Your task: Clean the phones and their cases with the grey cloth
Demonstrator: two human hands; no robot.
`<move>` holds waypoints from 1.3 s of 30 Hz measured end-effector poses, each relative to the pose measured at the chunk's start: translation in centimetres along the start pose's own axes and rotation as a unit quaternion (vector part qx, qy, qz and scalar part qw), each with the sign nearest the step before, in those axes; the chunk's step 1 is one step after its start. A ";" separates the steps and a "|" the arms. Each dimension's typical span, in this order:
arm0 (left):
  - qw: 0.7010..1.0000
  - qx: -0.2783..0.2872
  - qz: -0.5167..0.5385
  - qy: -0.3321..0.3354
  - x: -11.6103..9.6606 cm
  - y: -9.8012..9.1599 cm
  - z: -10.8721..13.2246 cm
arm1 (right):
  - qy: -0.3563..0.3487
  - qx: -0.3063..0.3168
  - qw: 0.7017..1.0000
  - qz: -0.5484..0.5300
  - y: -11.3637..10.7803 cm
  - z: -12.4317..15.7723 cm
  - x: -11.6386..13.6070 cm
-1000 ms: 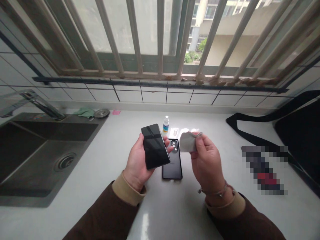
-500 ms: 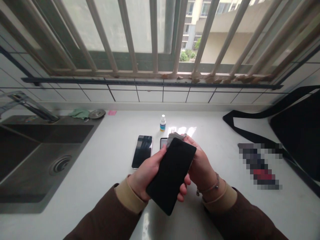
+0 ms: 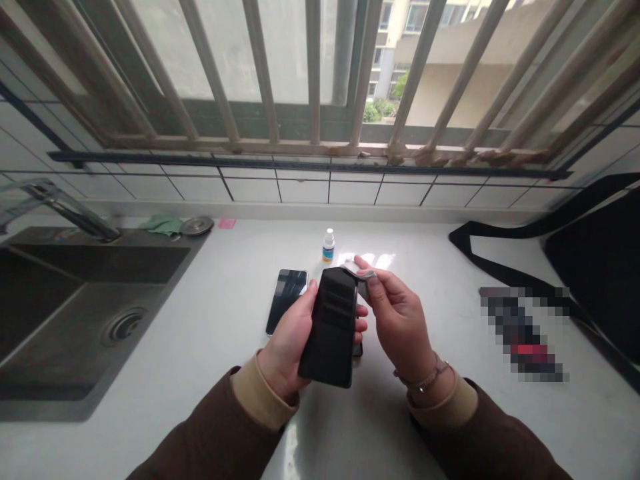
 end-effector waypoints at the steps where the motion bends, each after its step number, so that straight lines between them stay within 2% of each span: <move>1: 1.000 -0.020 0.003 0.017 -0.2 -0.3 -0.1 | -0.014 0.010 0.999 0.030 0.2 0.2 0.3; 4: 0.993 -0.079 0.015 0.085 -1.3 -1.2 -0.5 | -0.035 0.066 0.995 0.070 1.4 0.9 0.9; 8: 0.979 -0.112 0.038 0.164 -2.7 -2.2 -0.7 | -0.059 0.127 0.986 0.088 2.7 1.6 1.2; 13: 0.951 -0.177 0.051 0.249 -5.5 -3.3 0.4 | -0.040 0.173 0.982 0.066 3.7 2.0 1.2; 17: 0.928 -0.181 0.057 0.322 -7.3 -3.2 1.3 | 0.020 0.175 0.983 0.041 4.2 2.0 0.1; 19: 0.905 -0.171 0.059 0.384 -7.7 -3.0 1.9 | 0.073 0.166 0.983 0.007 4.5 2.0 -1.2; 21: 0.875 -0.147 0.049 0.458 -7.7 -2.5 2.8 | 0.145 0.161 0.974 -0.065 5.0 2.1 -2.8; 24: 0.840 -0.129 -0.010 0.528 -6.8 -1.8 3.9 | 0.231 0.155 0.946 -0.169 5.8 2.7 -4.3; 27: 0.809 -0.152 -0.060 0.565 -6.0 -1.7 4.8 | 0.273 0.149 0.926 -0.212 6.3 3.3 -4.9; 30: 0.788 -0.141 -0.097 0.591 -5.8 -1.5 5.3 | 0.299 0.159 0.912 -0.230 6.7 3.8 -5.1; 35: 0.779 -0.176 -0.128 0.589 -6.5 -2.3 5.5 | 0.341 0.202 0.888 -0.232 7.1 4.4 -4.7; 39: 0.772 -0.165 -0.149 0.595 -7.9 -2.5 5.1 | 0.380 0.253 0.854 -0.248 7.3 4.9 -3.8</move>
Point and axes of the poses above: each hand's wrist, its own z-axis away from the middle knuckle, its own y-axis out of the palm, x = y × z, the point moved 8 cm from there along -z, towards the middle knuckle, and after that the axes turned 7 degrees about y, right-handed, at the moved point
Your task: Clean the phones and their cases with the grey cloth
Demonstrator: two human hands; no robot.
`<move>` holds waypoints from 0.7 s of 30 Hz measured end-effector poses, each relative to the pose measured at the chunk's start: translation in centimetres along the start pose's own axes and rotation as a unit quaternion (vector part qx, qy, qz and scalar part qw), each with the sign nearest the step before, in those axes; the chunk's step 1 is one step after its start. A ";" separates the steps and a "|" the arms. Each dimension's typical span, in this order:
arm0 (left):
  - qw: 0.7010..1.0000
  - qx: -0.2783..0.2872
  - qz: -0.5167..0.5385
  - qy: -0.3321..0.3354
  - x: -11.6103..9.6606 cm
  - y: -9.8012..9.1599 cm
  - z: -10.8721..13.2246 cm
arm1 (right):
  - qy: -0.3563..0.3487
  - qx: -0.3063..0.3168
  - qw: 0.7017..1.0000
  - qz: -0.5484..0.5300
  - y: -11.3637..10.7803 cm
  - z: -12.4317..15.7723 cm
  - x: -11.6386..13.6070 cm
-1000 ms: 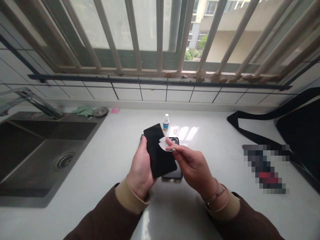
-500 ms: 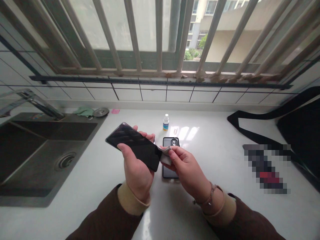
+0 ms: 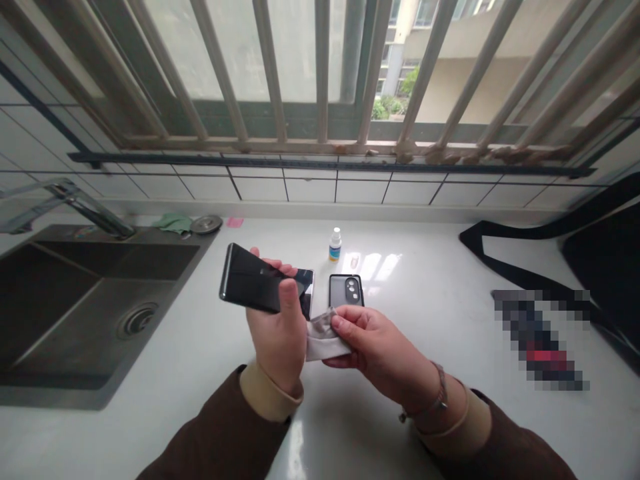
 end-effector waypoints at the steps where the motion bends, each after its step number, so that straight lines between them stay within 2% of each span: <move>1: 1.000 -0.004 0.006 -0.019 0.4 0.0 -0.4 | -0.008 -0.004 1.000 -0.005 -0.2 0.1 0.4; 3: 0.995 -0.010 0.020 -0.102 1.8 0.1 -0.7 | -0.066 -0.060 0.996 -0.015 -1.8 0.2 2.0; 5: 0.974 0.008 0.032 -0.223 3.4 0.8 -0.3 | -0.165 -0.172 0.971 -0.011 -4.5 1.0 4.2; 7: 0.938 0.054 0.039 -0.340 4.6 1.9 0.9 | -0.257 -0.282 0.923 0.046 -6.5 2.4 6.4; 8: 0.915 0.084 0.044 -0.392 4.9 2.5 1.7 | -0.290 -0.325 0.894 0.108 -6.9 3.2 7.3; 10: 0.861 0.160 0.061 -0.478 5.2 3.7 3.7 | -0.326 -0.381 0.819 0.278 -6.4 4.5 8.8; 12: 0.803 0.233 0.078 -0.543 5.2 4.5 5.7 | -0.323 -0.396 0.754 0.412 -5.2 4.9 9.3; 13: 0.778 0.261 0.081 -0.565 5.2 4.7 6.6 | -0.314 -0.393 0.738 0.450 -4.7 4.9 9.2; 16: 0.741 0.304 0.052 -0.597 5.6 4.4 8.2 | -0.292 -0.374 0.733 0.487 -3.7 4.6 8.6; 21: 0.728 0.336 -0.046 -0.595 6.7 3.3 9.1 | -0.325 -0.327 0.725 0.512 -2.4 4.3 8.1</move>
Point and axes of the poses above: each hand's wrist, its own z-axis away from the middle knuckle, its own y-axis out of the palm, x = y × z, the point moved 8 cm from there along -z, towards the middle knuckle, and after that the axes turned 7 degrees about y, right-handed, at the moved point
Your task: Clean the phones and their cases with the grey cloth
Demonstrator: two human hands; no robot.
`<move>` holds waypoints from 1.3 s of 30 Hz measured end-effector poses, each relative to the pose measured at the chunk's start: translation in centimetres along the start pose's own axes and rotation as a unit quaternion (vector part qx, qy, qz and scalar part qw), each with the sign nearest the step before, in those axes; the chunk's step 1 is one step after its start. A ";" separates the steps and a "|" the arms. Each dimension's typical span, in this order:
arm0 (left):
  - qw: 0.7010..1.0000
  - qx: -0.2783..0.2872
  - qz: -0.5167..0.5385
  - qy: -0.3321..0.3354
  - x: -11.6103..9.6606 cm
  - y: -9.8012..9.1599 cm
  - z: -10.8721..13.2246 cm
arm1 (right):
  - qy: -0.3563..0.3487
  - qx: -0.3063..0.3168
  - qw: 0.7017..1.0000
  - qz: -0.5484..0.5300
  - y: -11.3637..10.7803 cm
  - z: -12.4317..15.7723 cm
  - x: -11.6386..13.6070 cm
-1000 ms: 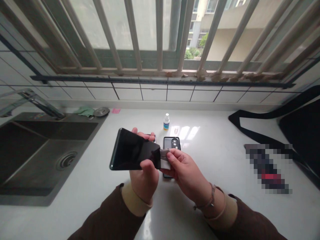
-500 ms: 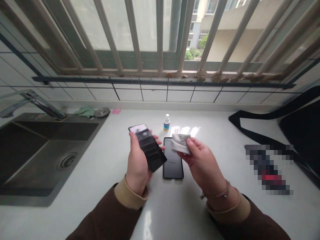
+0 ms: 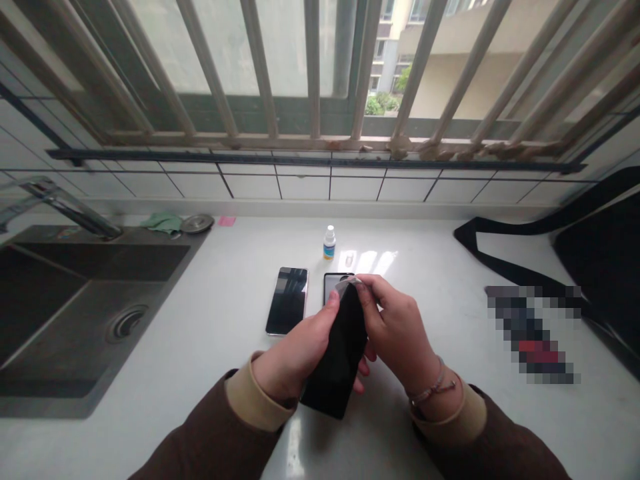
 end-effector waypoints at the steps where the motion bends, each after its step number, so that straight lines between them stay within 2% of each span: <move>1: 1.000 -0.007 -0.011 -0.002 0.1 -0.2 0.0 | -0.020 0.003 1.000 -0.003 0.1 0.1 0.3; 4: 1.000 -0.014 -0.005 -0.016 0.5 -0.4 0.1 | -0.111 0.002 0.994 -0.016 0.3 0.3 1.5; 7: 0.999 -0.003 0.038 -0.035 0.5 -0.3 0.5 | -0.220 0.025 0.975 -0.007 1.0 1.0 2.9; 10: 0.994 -0.002 0.109 -0.003 -0.6 -0.1 0.7 | -0.280 0.068 0.957 0.026 1.8 1.7 3.6; 15: 0.966 0.019 0.251 0.061 -2.5 0.8 0.6 | -0.325 0.098 0.940 0.014 1.8 2.8 4.8; 17: 0.951 0.006 0.297 0.084 -3.1 0.7 0.6 | -0.342 0.108 0.933 0.000 1.7 3.3 5.5; 19: 0.944 -0.022 0.320 0.076 -3.1 0.4 0.7 | -0.361 0.122 0.925 -0.010 1.8 3.9 6.1; 22: 0.942 -0.052 0.330 0.020 -2.2 0.1 1.0 | -0.386 0.137 0.912 -0.014 2.0 4.8 7.0; 24: 0.942 -0.051 0.332 -0.006 -1.9 0.2 1.2 | -0.399 0.141 0.906 -0.013 2.1 5.2 7.4; 28: 0.948 -0.051 0.314 0.012 -2.3 0.3 1.0 | -0.415 0.147 0.898 -0.011 2.1 5.7 8.0; 31: 0.948 -0.095 0.304 0.025 -2.8 -0.1 0.9 | -0.436 0.147 0.888 0.000 2.2 6.2 8.4; 35: 0.942 -0.155 0.298 0.016 -3.1 -0.7 1.2 | -0.471 0.118 0.873 0.034 2.3 6.8 8.6; 39: 0.939 -0.145 0.312 0.022 -3.5 -0.6 1.5 | -0.491 0.101 0.864 0.054 2.3 7.0 8.8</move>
Point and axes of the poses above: each hand's wrist, its own z-axis away from the middle knuckle, its own y-axis out of the palm, x = y × z, the point moved 8 cm from there along -z, towards the middle knuckle, and after that the axes turned 7 degrees about y, right-handed, at the moved point
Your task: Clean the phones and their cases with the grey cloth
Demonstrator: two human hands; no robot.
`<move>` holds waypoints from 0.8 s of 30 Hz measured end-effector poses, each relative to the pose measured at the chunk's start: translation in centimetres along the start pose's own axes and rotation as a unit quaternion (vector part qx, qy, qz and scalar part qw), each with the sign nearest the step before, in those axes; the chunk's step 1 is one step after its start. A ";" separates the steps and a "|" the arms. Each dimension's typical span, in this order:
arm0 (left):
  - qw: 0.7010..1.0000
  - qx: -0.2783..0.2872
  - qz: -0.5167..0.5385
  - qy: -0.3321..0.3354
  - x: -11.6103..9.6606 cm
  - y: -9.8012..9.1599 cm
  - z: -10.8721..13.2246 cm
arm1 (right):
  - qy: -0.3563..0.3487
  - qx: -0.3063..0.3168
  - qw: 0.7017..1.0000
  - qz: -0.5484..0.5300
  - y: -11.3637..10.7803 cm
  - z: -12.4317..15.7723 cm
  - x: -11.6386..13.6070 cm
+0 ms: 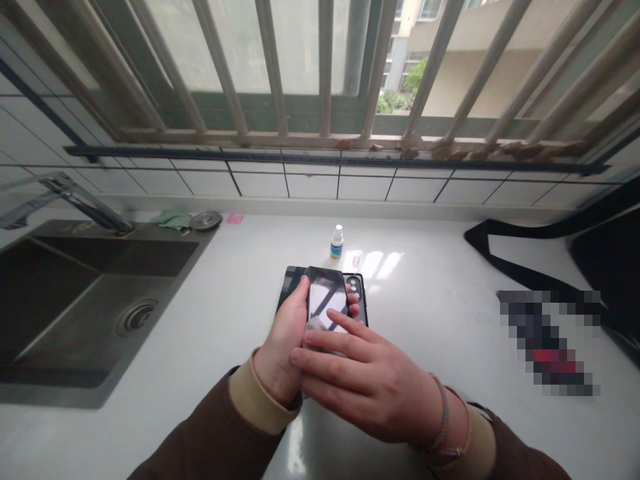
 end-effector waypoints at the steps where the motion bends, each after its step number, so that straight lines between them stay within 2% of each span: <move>1: 1.000 0.009 0.009 0.003 -0.1 0.1 0.0 | 0.000 0.001 1.000 0.003 0.0 0.0 0.0; 10: 0.993 0.075 0.051 0.070 -1.7 0.0 -0.4 | 0.029 -0.001 0.999 -0.023 -0.6 -0.1 -0.9; 16: 0.982 0.114 0.036 0.146 -3.8 -0.2 -0.6 | 0.041 -0.019 0.999 -0.002 -1.7 0.1 -2.2; 21: 0.976 0.095 0.057 0.190 -5.1 -0.4 -0.4 | 0.047 -0.008 0.999 0.021 -2.2 0.8 -3.4; 24: 0.970 0.072 0.073 0.222 -5.9 -0.7 -0.4 | 0.098 -0.016 0.995 -0.006 -2.3 1.3 -4.7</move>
Point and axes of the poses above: each hand's wrist, its own z-axis away from the middle knuckle, its own y-axis out of the palm, x = y × z, the point moved 8 cm from there along -z, towards the middle knuckle, and after that the axes turned 7 degrees about y, right-handed, at the moved point
